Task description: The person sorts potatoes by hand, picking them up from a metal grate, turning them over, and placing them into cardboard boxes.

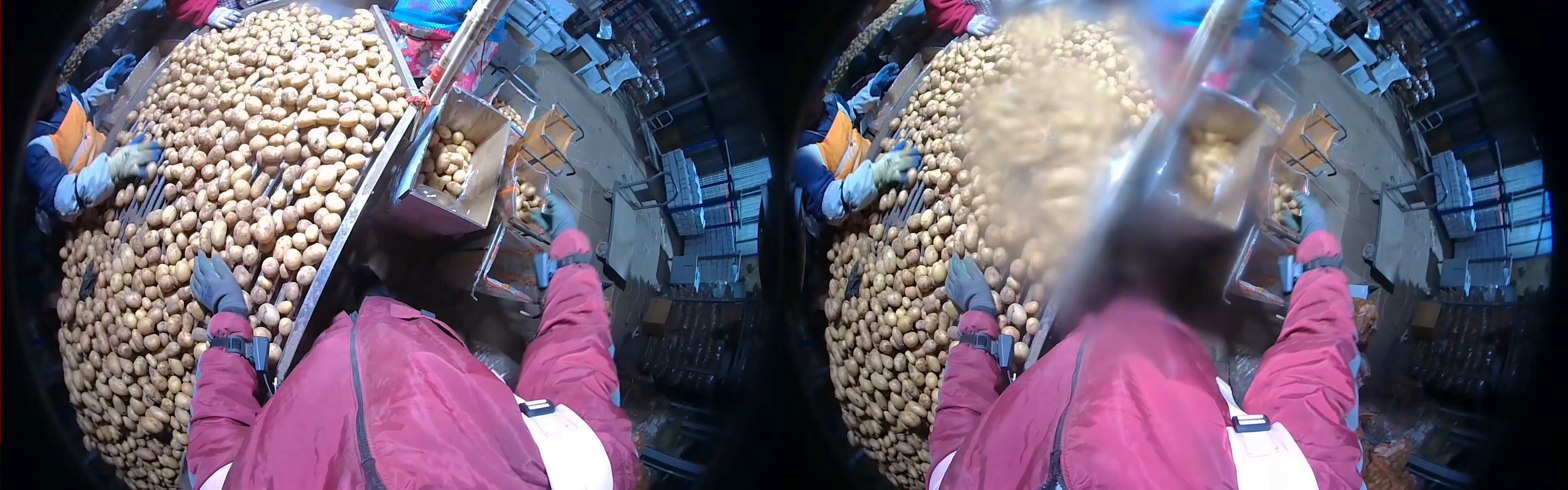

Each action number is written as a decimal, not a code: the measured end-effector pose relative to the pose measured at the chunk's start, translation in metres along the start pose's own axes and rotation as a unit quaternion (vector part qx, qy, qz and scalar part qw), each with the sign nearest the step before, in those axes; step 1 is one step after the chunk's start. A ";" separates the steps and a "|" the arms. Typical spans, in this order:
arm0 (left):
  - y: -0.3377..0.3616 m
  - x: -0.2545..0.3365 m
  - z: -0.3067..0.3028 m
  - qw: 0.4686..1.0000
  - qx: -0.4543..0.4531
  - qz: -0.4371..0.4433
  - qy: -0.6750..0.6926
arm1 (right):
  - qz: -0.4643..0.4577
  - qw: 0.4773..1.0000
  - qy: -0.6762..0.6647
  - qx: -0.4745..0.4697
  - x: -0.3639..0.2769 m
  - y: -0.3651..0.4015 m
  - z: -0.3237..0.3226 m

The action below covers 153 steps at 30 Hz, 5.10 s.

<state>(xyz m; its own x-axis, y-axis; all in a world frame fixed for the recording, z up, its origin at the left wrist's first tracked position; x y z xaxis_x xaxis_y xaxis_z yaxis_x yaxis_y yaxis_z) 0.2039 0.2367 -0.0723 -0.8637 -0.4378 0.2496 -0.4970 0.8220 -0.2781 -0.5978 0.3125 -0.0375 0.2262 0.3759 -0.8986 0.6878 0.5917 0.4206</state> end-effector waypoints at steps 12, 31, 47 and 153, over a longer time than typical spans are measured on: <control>-0.005 -0.013 0.028 0.994 -0.024 -0.003 -0.102 | 0.042 0.916 0.014 -0.398 0.043 0.182 0.285; -0.119 -0.200 -0.126 0.928 0.089 -0.334 -0.136 | 0.071 0.738 0.143 -0.656 -0.014 0.228 0.499; -0.187 -0.036 -0.047 0.952 -0.114 -0.229 0.168 | 0.120 0.653 0.141 -0.734 -0.036 0.247 0.599; 0.074 -0.094 -0.160 0.438 -0.215 -0.454 0.746 | 0.011 0.565 0.136 -0.814 0.131 0.414 0.518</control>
<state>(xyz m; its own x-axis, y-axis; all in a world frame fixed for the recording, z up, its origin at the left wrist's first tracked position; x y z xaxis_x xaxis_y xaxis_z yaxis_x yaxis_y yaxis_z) 0.2619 0.3969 0.0317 0.8478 -0.1943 0.4935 -0.2401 0.6891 0.6837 0.0739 0.2373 -0.0452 -0.0451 0.3597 -0.9320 -0.9082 0.3739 0.1883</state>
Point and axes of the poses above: each hand's wrist, its own y-axis away from the middle knuckle, its own z-axis out of the palm, x = y × z, the point moved 1 cm from there along -y, towards the middle knuckle, and after that the axes turned 9 degrees about -z, right-handed, at the moved point
